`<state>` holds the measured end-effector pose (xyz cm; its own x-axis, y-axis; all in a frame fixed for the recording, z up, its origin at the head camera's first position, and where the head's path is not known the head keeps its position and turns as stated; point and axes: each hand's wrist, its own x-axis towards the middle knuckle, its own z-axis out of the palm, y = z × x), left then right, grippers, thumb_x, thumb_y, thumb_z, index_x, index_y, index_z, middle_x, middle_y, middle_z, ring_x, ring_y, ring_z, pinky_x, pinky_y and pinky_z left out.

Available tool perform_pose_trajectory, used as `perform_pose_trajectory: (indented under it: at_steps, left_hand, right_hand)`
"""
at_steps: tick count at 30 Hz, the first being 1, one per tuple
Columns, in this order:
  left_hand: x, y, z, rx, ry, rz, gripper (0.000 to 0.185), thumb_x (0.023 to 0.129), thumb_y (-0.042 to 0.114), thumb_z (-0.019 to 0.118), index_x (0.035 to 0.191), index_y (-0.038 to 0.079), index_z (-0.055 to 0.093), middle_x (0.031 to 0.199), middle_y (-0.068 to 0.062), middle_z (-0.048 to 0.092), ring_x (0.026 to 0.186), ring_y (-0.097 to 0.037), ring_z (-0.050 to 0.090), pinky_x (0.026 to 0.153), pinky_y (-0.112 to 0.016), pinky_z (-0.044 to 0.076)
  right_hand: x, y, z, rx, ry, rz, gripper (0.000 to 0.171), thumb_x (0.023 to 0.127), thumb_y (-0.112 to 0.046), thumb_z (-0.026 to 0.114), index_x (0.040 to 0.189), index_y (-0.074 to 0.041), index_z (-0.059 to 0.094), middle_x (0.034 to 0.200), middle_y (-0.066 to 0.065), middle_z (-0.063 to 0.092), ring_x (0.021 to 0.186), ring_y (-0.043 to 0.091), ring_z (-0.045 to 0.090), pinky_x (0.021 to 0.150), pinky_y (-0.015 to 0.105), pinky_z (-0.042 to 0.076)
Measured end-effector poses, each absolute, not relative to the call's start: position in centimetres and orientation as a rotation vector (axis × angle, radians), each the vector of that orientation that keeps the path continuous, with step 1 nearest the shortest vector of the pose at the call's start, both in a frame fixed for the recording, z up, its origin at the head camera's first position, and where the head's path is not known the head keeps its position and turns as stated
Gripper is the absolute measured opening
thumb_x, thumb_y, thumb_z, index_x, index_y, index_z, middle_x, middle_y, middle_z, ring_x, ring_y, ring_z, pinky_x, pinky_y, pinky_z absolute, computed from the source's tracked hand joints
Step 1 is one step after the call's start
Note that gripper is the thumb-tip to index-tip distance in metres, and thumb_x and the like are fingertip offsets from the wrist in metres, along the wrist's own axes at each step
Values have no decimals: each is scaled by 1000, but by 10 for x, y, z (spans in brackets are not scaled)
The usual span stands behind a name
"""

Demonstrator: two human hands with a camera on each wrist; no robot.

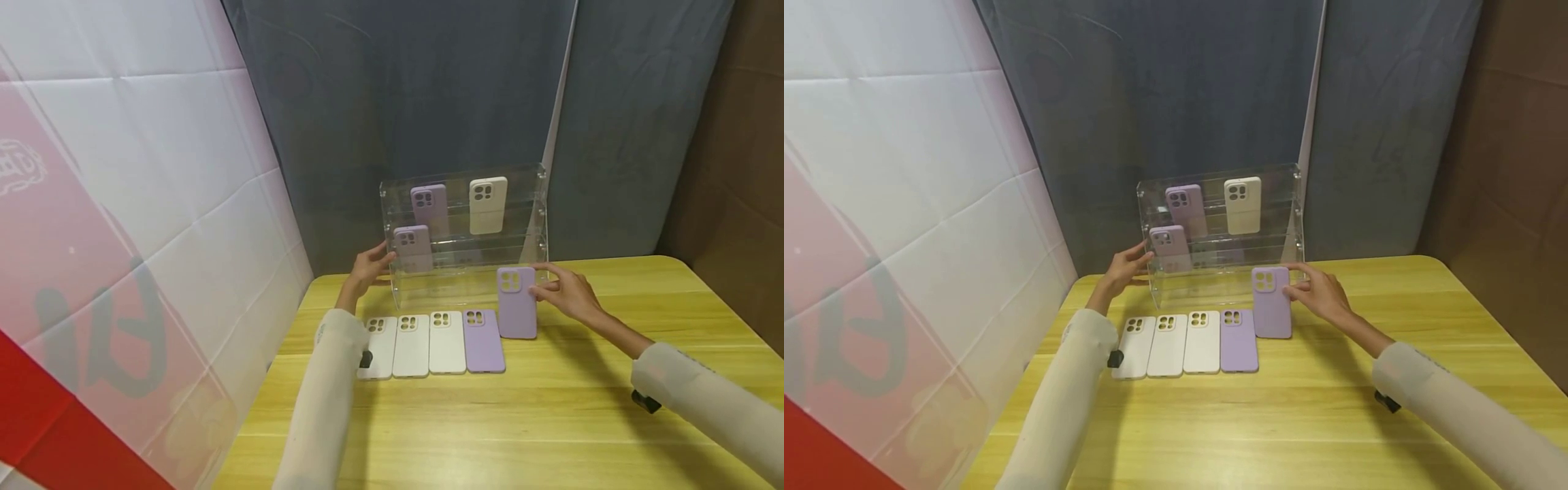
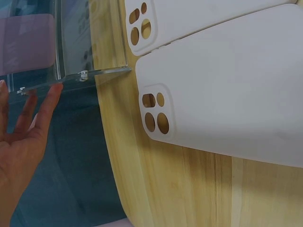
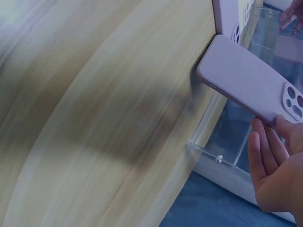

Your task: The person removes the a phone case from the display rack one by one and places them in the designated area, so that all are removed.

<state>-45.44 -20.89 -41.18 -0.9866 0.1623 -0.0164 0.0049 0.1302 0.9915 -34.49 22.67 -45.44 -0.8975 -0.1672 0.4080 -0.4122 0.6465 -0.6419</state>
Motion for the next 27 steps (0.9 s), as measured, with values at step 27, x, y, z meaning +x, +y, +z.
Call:
perform_pose_trajectory:
  at_steps: [27]
  left_hand:
    - [-456,-209,-411,160,2297,1955,65,105,26,64,163,21,35,157,-22,46,134,-51,52,106,-61,53]
  right_hand:
    - [-349,230,-484,454,-2649,1263,56,96,-10,76,145,6,54,113,29,73,73,32,77,57,23,61]
